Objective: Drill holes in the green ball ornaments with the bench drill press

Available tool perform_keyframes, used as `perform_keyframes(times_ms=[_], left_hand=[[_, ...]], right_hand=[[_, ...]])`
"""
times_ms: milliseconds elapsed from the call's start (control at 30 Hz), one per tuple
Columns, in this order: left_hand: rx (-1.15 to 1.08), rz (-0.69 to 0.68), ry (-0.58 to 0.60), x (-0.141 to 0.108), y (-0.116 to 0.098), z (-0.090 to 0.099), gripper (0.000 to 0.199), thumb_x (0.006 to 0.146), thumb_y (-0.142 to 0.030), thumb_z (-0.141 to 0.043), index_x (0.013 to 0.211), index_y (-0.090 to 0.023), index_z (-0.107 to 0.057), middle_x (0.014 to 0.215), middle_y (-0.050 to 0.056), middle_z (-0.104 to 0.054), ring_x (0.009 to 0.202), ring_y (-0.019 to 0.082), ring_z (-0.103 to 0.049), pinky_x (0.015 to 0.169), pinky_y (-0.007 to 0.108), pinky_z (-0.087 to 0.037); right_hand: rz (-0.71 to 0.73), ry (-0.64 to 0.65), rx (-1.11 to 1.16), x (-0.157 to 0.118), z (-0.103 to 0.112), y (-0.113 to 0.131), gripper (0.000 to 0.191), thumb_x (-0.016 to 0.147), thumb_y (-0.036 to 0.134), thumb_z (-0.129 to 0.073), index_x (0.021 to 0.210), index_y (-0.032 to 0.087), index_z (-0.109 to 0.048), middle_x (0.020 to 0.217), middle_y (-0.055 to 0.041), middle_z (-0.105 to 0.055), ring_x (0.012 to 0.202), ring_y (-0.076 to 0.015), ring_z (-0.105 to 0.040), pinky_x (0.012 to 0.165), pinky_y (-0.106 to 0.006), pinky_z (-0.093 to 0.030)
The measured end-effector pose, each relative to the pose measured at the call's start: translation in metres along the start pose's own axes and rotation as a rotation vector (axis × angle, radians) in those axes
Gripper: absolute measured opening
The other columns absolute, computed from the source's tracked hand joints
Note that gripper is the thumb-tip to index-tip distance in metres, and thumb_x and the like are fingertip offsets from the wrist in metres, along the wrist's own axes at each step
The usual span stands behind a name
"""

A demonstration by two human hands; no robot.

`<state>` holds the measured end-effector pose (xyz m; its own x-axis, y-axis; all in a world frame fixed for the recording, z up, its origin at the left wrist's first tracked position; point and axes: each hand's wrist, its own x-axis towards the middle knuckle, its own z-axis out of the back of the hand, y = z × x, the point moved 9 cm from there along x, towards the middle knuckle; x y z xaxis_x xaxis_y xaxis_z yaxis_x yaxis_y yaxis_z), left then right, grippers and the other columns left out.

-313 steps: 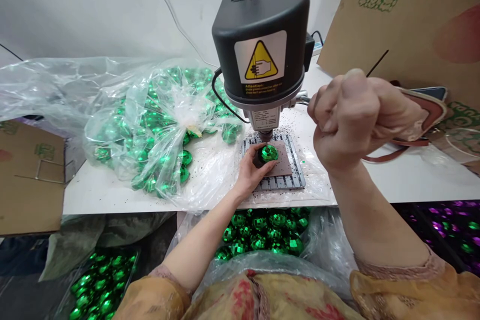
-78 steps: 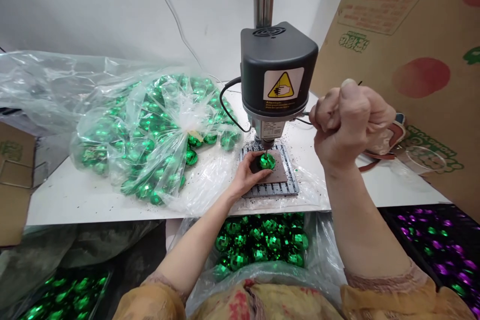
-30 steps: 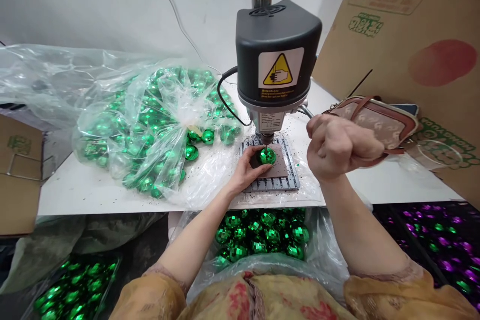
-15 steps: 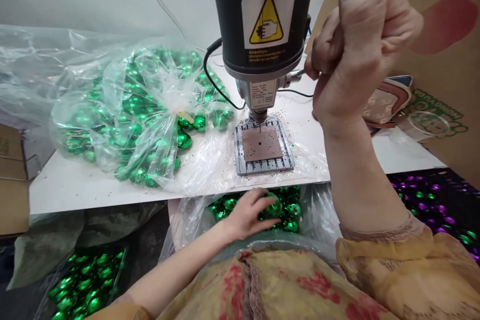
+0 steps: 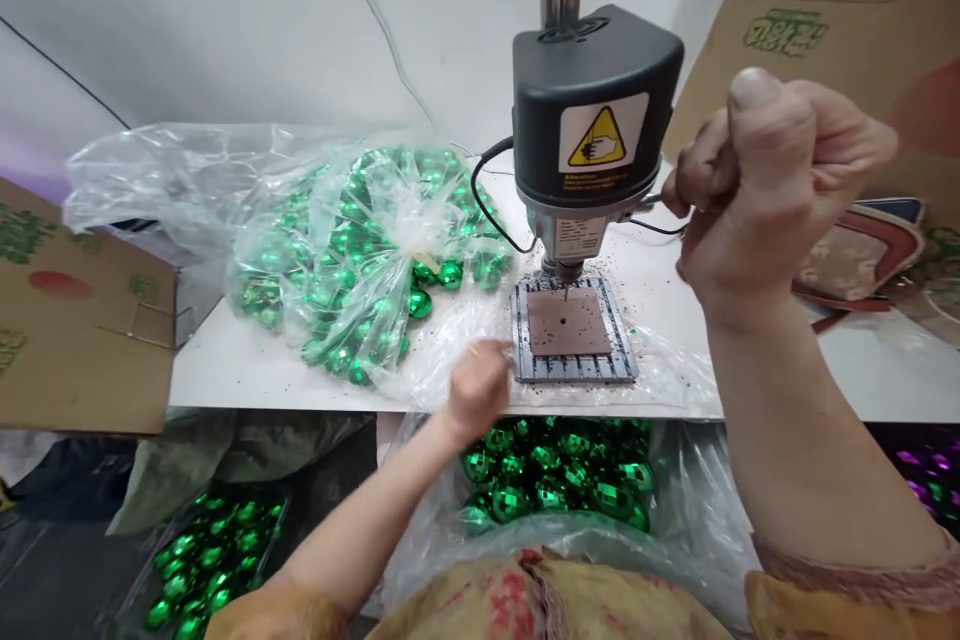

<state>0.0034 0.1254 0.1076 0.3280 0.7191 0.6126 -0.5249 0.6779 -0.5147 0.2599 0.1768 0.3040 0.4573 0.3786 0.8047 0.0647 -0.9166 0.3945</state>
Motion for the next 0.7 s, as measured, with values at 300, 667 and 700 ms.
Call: perform_keyframes(times_ms=[300, 667, 700], left_hand=[[0.063, 0.668, -0.14, 0.085, 0.169, 0.045, 0.025, 0.073, -0.023, -0.082, 0.093, -0.022, -0.066, 0.084, 0.007, -0.06, 0.095, 0.033, -0.064, 0.087, 0.037, -0.047], [-0.843, 0.793, -0.43, 0.069, 0.12, 0.053, 0.035, 0.08, -0.038, -0.07, 0.109, -0.025, -0.057, 0.093, 0.001, -0.067, 0.081, 0.017, -0.067, 0.076, 0.035, -0.06], [-0.928, 0.772, -0.432, 0.069, 0.106, 0.054, 0.033, 0.08, -0.038, -0.071, 0.107, -0.024, -0.056, 0.096, 0.002, -0.069, 0.086, 0.019, -0.069, 0.081, 0.037, -0.061]], right_hand=[[-0.024, -0.033, -0.031, -0.003, 0.003, 0.001, 0.047, 0.086, 0.026, -0.069, 0.047, 0.02, -0.043, 0.04, 0.0056, -0.039, 0.033, -0.0075, -0.033, 0.036, -0.03, -0.021], [-0.052, -0.038, -0.048, -0.006, 0.007, -0.001, 0.047, 0.084, 0.031, -0.07, 0.045, 0.02, -0.046, 0.039, 0.0062, -0.027, 0.036, -0.0074, -0.033, 0.039, -0.03, -0.023], [-0.045, -0.043, -0.045, -0.007, 0.006, -0.001, 0.047, 0.085, 0.029, -0.068, 0.045, 0.019, -0.046, 0.04, 0.0063, -0.027, 0.036, -0.0069, -0.033, 0.04, -0.029, -0.023]])
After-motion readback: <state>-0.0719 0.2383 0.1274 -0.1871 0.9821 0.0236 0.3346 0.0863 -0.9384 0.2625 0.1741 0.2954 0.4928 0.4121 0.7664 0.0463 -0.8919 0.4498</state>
